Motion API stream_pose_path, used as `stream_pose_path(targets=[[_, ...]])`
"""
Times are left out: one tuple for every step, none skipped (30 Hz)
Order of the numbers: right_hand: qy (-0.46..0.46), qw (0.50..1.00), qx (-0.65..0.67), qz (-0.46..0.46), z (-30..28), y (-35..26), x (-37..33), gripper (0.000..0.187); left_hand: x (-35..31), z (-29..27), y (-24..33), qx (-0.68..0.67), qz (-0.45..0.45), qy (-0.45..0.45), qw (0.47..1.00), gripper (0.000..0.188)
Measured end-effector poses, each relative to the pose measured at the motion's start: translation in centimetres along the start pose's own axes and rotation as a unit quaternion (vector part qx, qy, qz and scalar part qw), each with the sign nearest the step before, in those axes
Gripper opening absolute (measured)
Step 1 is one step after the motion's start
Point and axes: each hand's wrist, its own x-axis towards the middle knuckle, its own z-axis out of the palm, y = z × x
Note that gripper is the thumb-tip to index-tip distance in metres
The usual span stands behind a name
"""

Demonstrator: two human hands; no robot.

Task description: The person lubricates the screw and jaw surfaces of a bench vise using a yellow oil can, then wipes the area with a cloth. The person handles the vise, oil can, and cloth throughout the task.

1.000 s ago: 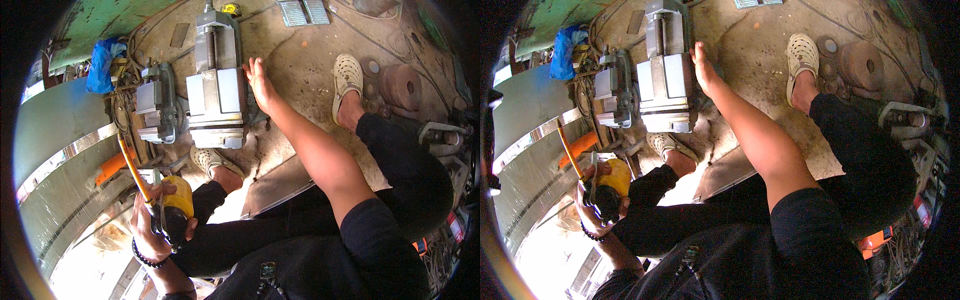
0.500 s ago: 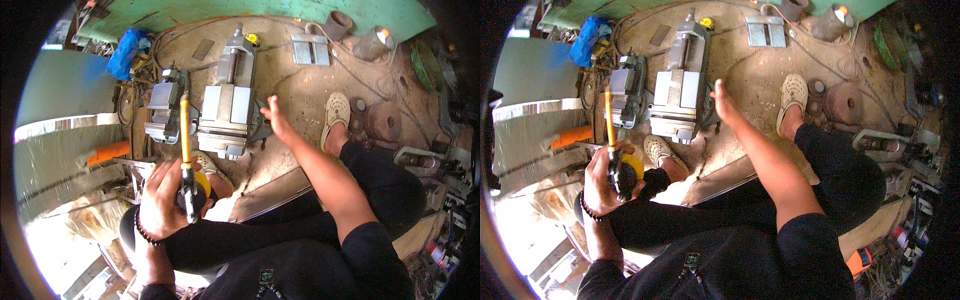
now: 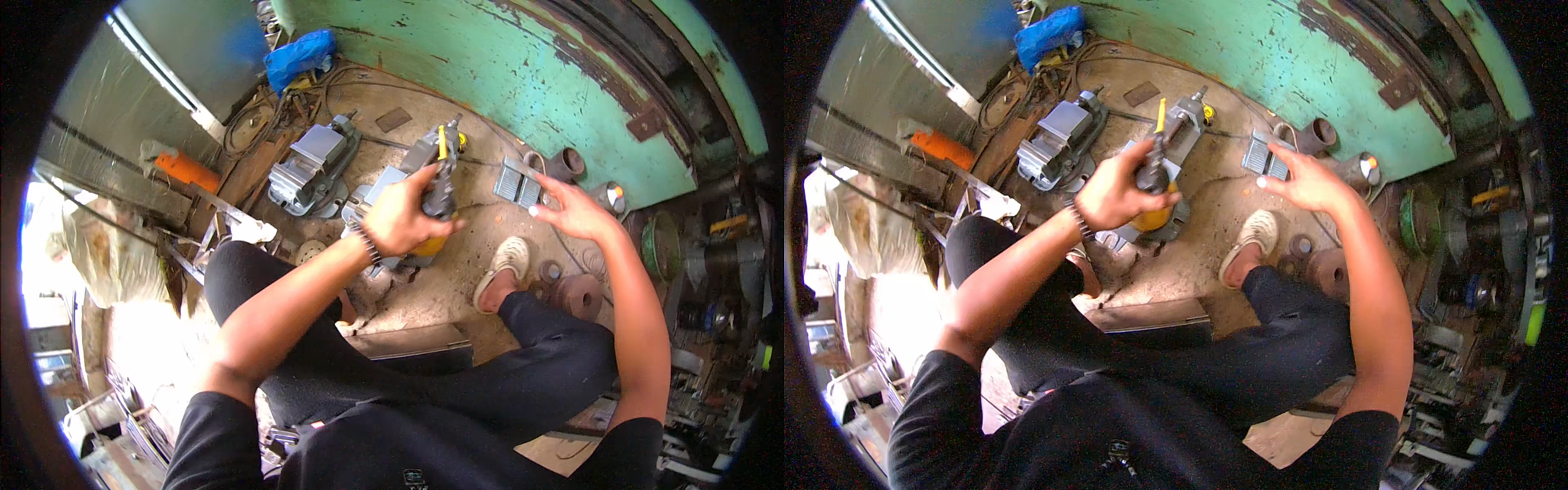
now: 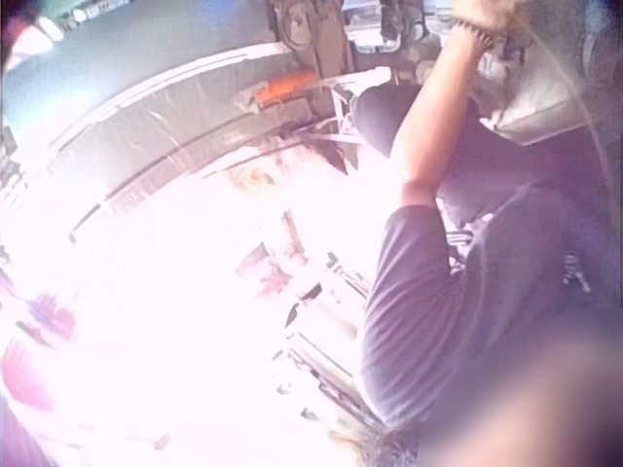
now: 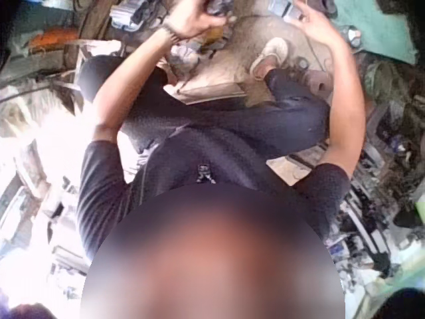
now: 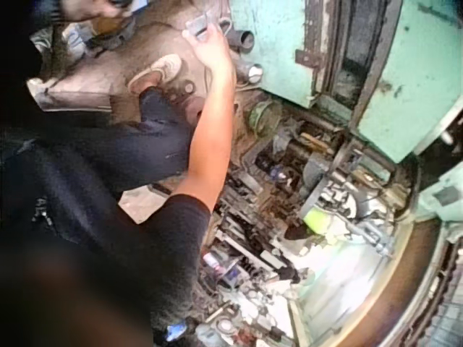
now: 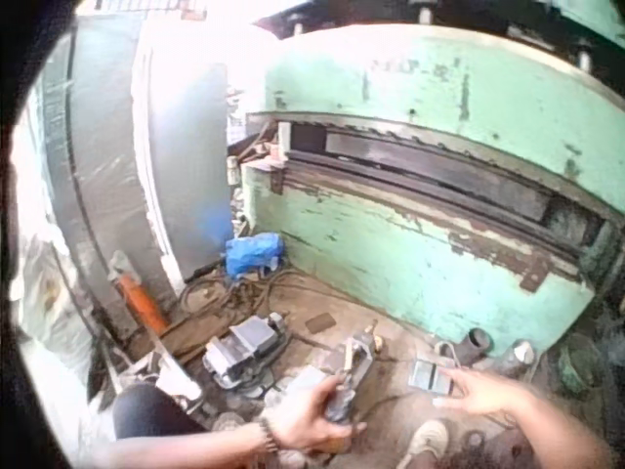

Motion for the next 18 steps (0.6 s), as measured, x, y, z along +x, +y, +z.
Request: stream_pose_path(targets=[[-0.021,0.999,-0.027,0.000,-0.3,-0.5,-0.2,0.102,1.4,1.5,-0.1,-0.015,0.013,0.034,0.999,0.088],[-0.014,0.999,-0.015,-0.030,-0.3,-0.6,-0.2,0.106,2.6,3.2,-0.2,-0.060,0.010,0.065,0.996,0.092],[-0.002,0.998,-0.004,-0.058,0.0,-0.5,0.1,0.111,4.0,5.0,-0.1,-0.085,0.000,0.098,0.992,0.093],[0.009,0.997,-0.001,-0.080,0.4,-0.2,0.5,0.115,5.4,6.4,-0.3,-0.112,-0.034,0.082,0.990,0.094],[0.016,0.990,0.066,-0.125,1.2,0.3,1.2,0.126,6.6,8.0,-0.4,-0.133,-0.032,0.100,0.986,0.095],[0.016,0.989,0.056,-0.135,2.0,1.0,1.9,0.128,7.6,9.5,-0.5,-0.149,-0.044,0.110,0.982,0.095],[0.013,0.986,0.111,-0.124,2.8,1.8,2.6,0.129,8.6,10.8,-0.6,-0.112,-0.039,0.129,0.985,0.095],[0.022,0.980,0.151,-0.131,3.7,2.6,3.8,0.131,9.7,11.7,-0.8,-0.068,-0.037,0.143,0.987,0.096],[0.031,0.976,0.173,-0.130,4.3,3.4,5.0,0.131,10.9,12.4,-1.0,-0.052,-0.047,0.135,0.988,0.099],[0.045,0.972,0.186,-0.134,4.8,4.4,6.4,0.131,12.1,12.8,-1.3,-0.039,-0.060,0.104,0.992,0.102],[0.058,0.973,0.192,-0.114,5.2,5.3,7.8,0.131,13.2,13.2,-1.6,-0.027,-0.065,0.098,0.993,0.103],[0.063,0.965,0.215,-0.136,5.5,6.2,9.2,0.131,14.2,13.5,-2.0,-0.013,-0.071,0.089,0.993,0.104],[0.068,0.962,0.230,-0.134,5.9,7.2,10.4,0.131,15.4,13.8,-2.4,-0.009,-0.067,0.083,0.994,0.104],[0.075,0.955,0.249,-0.141,6.5,8.1,11.6,0.132,16.5,14.1,-3.0,-0.004,-0.057,0.077,0.995,0.105],[0.110,0.948,0.255,-0.158,7.4,8.9,12.8,0.125,17.6,14.4,-3.6,0.006,-0.048,0.060,0.997,0.105],[0.109,0.949,0.255,-0.147,8.3,9.7,13.8,0.123,18.5,14.8,-4.3,0.022,-0.046,0.035,0.998,0.105],[0.113,0.947,0.256,-0.156,9.2,10.6,14.9,0.120,19.3,15.2,-5.0,0.037,-0.047,0.010,0.998,0.103],[0.114,0.948,0.261,-0.140,10.1,11.3,16.0,0.117,19.9,15.6,-5.9,0.038,-0.046,0.003,0.998,0.103]])
